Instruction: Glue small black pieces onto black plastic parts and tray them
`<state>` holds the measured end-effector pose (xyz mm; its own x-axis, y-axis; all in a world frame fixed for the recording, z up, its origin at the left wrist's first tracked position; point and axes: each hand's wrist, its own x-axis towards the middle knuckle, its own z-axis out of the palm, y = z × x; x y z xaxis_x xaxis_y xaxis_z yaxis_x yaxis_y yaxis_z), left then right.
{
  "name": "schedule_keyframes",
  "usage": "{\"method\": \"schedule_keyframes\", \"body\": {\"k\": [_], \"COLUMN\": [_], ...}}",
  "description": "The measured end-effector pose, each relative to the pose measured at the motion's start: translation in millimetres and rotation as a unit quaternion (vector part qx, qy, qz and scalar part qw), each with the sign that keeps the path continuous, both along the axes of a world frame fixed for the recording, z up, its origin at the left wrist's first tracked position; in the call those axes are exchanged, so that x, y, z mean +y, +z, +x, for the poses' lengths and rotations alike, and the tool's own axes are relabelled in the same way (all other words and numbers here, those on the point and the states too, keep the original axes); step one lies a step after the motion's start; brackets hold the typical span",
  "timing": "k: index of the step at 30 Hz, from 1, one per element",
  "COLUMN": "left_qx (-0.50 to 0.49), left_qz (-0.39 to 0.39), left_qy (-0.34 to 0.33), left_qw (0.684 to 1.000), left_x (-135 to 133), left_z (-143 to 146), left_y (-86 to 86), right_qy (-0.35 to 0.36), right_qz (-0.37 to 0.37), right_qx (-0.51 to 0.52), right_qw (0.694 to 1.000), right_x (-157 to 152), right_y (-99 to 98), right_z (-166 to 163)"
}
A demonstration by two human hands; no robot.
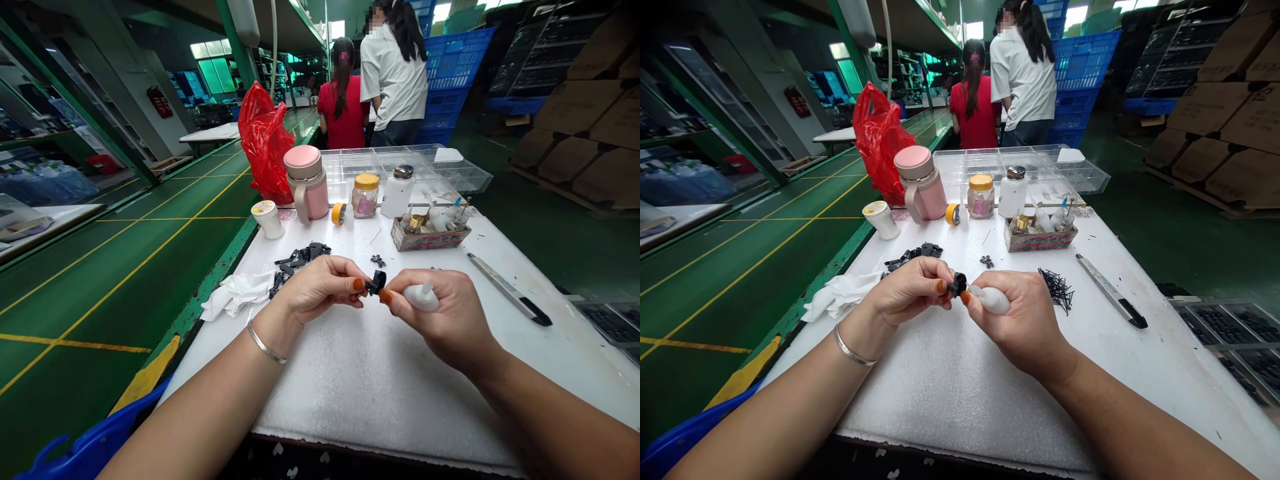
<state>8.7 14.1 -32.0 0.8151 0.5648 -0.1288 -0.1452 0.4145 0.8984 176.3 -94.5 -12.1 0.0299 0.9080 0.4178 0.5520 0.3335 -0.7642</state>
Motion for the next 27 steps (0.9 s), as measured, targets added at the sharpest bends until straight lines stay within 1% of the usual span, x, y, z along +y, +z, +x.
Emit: {"method": "schedule_keyframes", "body": {"k": [8,16,21,27], "left_qx": [0.022,0.039,0.038,0.036], "left_qz": [0.011,0.024,0.02,-0.026], "left_qy": [0.015,0.026,0.002,-0.03], "left_qw": [1.0,0.999,0.999,0.999], "left_x": [-0.8,-1.4,-0.3,0.9], "left_z": [0.3,1.8,0.9,0.7], "left_y": [1.7,2.6,0.6,-3.6], "right_qy": [-0.007,0.011,0.027,0.05], "right_qz": [0.027,0.087,0.079,0.048], "right_qx": [-0.028,-0.089,-0.091,-0.056], "right_qw": [0.999,0.992,0.992,0.996], "right_x": [-0.7,-0.3,-0.5,-0.4], "right_y": [-0.8,-1.4,-1.6,0.0], "right_z": [0.5,1.1,0.3,1.0]}}
